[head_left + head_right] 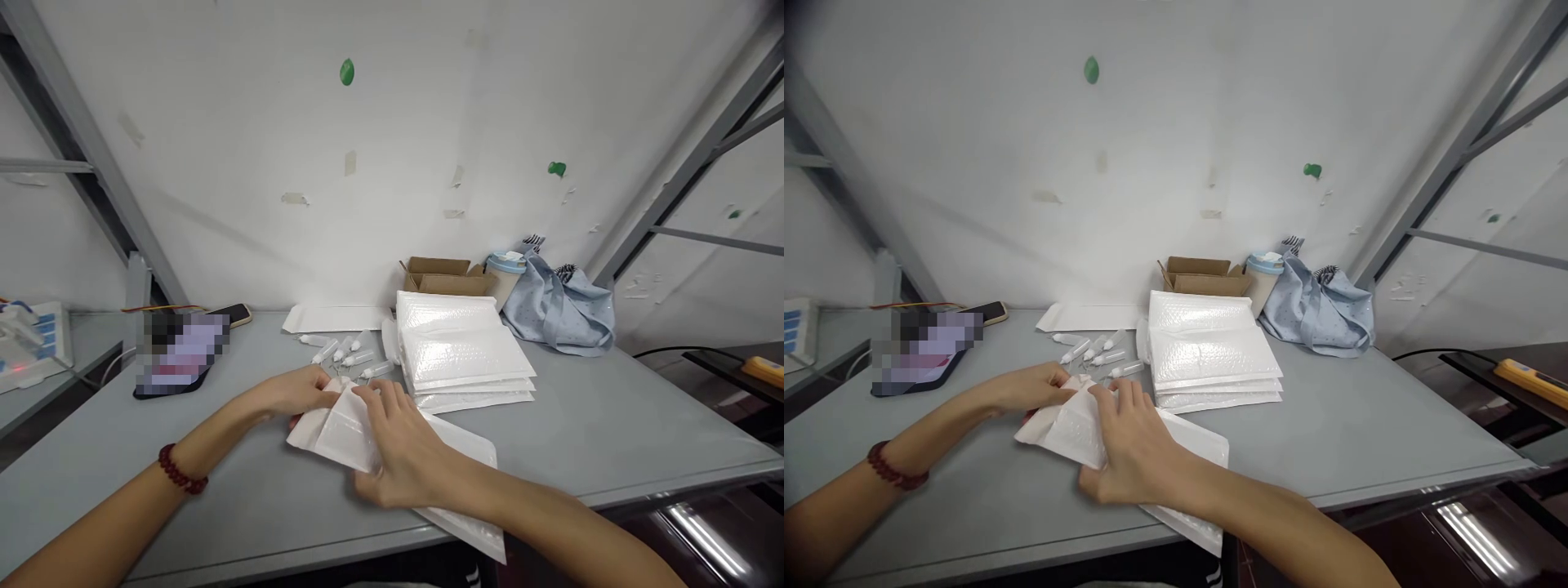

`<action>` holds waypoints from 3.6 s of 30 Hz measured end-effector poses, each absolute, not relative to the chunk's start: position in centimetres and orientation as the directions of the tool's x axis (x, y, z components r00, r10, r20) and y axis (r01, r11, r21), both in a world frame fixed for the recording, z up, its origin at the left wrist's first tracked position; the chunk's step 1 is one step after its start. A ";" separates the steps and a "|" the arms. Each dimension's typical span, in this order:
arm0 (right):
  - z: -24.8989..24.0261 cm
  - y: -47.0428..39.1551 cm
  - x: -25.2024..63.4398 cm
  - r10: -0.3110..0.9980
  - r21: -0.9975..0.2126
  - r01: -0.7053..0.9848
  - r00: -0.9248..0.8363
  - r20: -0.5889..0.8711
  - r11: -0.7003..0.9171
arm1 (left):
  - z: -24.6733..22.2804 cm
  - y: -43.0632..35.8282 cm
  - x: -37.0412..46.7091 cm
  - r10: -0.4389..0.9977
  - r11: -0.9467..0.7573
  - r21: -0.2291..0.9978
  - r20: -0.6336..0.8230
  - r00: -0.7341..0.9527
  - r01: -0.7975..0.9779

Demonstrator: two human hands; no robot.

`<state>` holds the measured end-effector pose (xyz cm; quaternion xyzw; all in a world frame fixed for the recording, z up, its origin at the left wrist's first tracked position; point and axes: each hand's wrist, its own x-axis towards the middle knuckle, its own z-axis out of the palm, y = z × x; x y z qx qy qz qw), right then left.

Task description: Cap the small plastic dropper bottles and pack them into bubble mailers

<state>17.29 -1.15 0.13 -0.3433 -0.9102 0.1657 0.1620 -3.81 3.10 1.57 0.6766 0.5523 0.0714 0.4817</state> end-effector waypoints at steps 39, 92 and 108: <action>-0.4 1.2 17.9 0.747 -0.700 0.466 -0.650 0.144 0.540 | 2.9 3.8 -5.1 0.800 -0.306 0.724 -0.156 0.579 0.618; -0.2 0.4 17.3 0.749 -0.652 0.566 -0.662 0.005 0.505 | 1.5 2.3 -3.0 0.778 -0.033 0.775 -0.377 0.503 0.631; -0.6 0.5 17.2 0.753 -0.615 0.583 -0.658 0.026 0.531 | -2.2 6.5 -5.1 0.985 -0.157 0.462 0.143 0.101 0.873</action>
